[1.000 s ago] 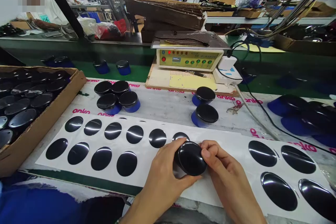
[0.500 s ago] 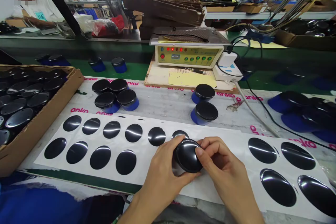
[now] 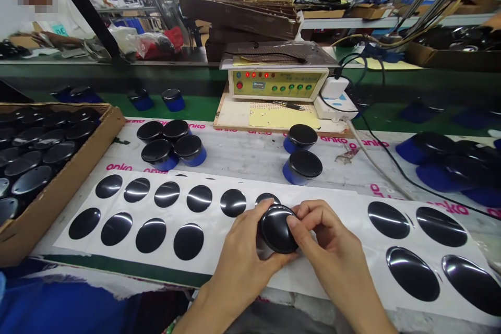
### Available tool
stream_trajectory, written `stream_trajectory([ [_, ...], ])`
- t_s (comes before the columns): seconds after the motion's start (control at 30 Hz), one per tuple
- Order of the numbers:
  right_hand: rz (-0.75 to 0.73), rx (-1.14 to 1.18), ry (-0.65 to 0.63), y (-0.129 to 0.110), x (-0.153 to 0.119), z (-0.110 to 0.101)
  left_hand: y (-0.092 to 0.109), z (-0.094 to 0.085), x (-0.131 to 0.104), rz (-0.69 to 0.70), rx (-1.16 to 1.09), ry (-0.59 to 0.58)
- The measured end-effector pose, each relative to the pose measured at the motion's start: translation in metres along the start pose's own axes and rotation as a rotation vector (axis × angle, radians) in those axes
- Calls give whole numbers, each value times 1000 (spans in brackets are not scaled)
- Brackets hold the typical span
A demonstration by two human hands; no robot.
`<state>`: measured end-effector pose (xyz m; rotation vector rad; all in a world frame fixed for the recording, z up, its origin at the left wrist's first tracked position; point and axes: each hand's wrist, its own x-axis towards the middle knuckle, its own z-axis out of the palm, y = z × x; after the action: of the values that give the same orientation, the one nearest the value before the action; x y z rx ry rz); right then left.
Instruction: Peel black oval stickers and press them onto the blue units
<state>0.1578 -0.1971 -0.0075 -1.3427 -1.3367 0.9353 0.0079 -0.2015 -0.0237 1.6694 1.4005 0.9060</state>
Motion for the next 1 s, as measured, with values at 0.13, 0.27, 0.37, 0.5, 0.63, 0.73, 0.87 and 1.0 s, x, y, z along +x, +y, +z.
stream_trajectory([
  [0.13, -53, -63, -31, -2, 2, 0, -2, 1, 0, 29, 24, 19],
  [0.27, -167, -209, -48, -6, 0, -2, -1, 0, -1, 109, 111, 20],
  [0.37, -281, -440, -102, -11, 2, -14, 1, -1, -3, 242, 288, -34],
  [0.5, -423, -865, -41, -24, 31, -48, 1, 5, -8, 400, 537, 14],
  [0.63, -291, -1116, -13, -37, 94, -66, 2, 4, -9, 571, 647, 6],
  [0.73, -241, -1141, -192, -32, 148, -58, 15, -23, 17, 583, 677, -31],
  [0.87, -311, -1018, -502, -23, 198, -50, 37, -94, 108, 334, 832, 83],
  [1.0, -398, -866, -577, -26, 202, -70, 31, -157, 214, 140, 950, 134],
])
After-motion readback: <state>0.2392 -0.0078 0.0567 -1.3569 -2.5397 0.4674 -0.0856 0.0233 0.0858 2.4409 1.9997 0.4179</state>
